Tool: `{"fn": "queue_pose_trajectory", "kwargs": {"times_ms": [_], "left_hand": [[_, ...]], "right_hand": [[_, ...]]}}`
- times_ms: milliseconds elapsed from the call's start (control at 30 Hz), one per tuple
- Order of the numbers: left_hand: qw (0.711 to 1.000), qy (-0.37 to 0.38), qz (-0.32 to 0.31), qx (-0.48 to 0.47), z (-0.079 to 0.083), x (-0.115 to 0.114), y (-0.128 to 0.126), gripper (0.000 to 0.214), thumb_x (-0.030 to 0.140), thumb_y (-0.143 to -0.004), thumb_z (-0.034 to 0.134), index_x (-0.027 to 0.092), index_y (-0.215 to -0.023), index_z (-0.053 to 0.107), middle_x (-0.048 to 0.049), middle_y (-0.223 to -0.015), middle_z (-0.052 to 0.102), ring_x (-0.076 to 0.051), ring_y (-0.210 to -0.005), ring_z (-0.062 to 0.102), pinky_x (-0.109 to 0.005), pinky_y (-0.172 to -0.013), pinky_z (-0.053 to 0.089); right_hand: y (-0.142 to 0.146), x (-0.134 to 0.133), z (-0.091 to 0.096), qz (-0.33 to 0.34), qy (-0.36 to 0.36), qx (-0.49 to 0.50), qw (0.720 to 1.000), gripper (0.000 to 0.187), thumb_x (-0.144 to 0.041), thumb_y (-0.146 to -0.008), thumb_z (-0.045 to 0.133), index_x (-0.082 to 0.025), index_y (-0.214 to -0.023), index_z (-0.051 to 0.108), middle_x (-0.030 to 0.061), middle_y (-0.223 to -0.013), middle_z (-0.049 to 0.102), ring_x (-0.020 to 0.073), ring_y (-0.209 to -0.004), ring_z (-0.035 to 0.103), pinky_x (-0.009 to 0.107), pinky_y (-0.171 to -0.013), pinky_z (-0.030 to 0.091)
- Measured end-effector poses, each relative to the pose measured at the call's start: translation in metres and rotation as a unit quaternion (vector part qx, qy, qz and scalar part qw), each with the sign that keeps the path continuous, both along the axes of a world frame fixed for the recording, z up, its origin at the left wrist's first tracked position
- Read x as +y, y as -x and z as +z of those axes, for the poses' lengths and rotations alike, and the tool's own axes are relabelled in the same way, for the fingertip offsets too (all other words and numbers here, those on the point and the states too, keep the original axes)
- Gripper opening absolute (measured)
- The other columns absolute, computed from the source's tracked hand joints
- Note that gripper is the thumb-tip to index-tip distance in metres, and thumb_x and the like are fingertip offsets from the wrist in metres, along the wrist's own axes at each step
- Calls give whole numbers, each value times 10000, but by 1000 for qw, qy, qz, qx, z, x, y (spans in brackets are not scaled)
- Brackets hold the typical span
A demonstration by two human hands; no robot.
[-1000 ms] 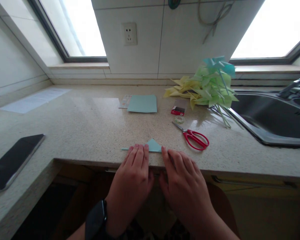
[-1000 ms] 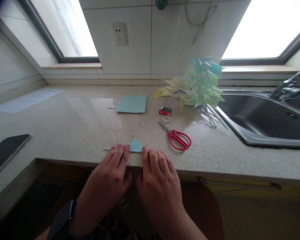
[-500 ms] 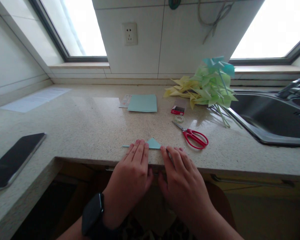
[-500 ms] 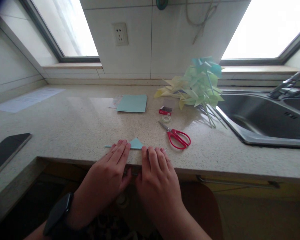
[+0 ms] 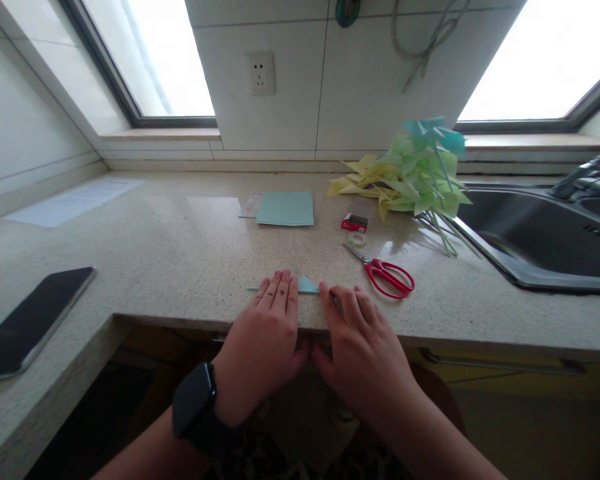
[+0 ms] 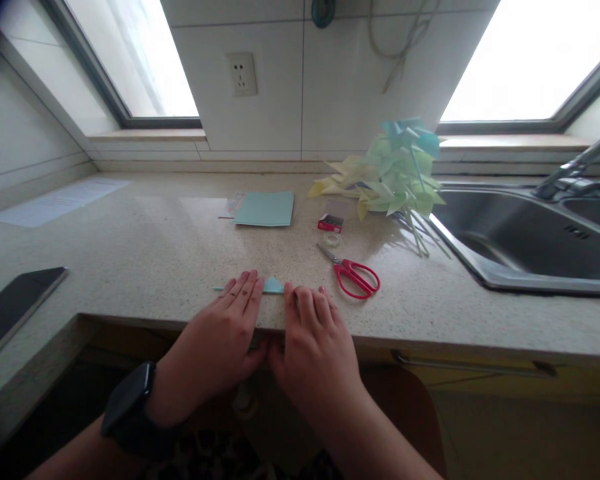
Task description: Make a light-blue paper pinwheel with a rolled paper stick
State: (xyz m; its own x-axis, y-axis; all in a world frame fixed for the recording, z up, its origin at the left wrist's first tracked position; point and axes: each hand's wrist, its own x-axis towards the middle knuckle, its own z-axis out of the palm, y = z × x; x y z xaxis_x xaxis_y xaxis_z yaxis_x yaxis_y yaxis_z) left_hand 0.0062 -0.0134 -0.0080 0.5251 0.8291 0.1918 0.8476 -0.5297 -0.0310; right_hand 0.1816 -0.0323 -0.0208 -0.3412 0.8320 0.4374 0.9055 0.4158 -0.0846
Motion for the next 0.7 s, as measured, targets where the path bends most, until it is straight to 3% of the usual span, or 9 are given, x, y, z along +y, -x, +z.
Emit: {"fn": "queue_pose_trajectory", "kwargs": {"times_ms": [500,700], "left_hand": [[997,60,-7,37,11,14,0,966,331,-764,626,-130,-1533,268,-374,-1615,236,-436,-1527,243,-545,-1234,281],[996,80,-7,50,17,21,-1,1043,371,-728,681,-128,-1537,251,-375,-1628,191,-431,-1543,195,-522,-1249,246]], "right_hand": [[-4,19,15,3,79,-40,996,900,-442,-746,741,-11,-1491,475,225,-1301,582,395,-1174,502,523,-1073,418],[-8,24,15,9,84,-47,995,1012,-533,-710,778,-31,-1519,435,231,-1337,550,413,-1221,468,551,-1122,331]]}}
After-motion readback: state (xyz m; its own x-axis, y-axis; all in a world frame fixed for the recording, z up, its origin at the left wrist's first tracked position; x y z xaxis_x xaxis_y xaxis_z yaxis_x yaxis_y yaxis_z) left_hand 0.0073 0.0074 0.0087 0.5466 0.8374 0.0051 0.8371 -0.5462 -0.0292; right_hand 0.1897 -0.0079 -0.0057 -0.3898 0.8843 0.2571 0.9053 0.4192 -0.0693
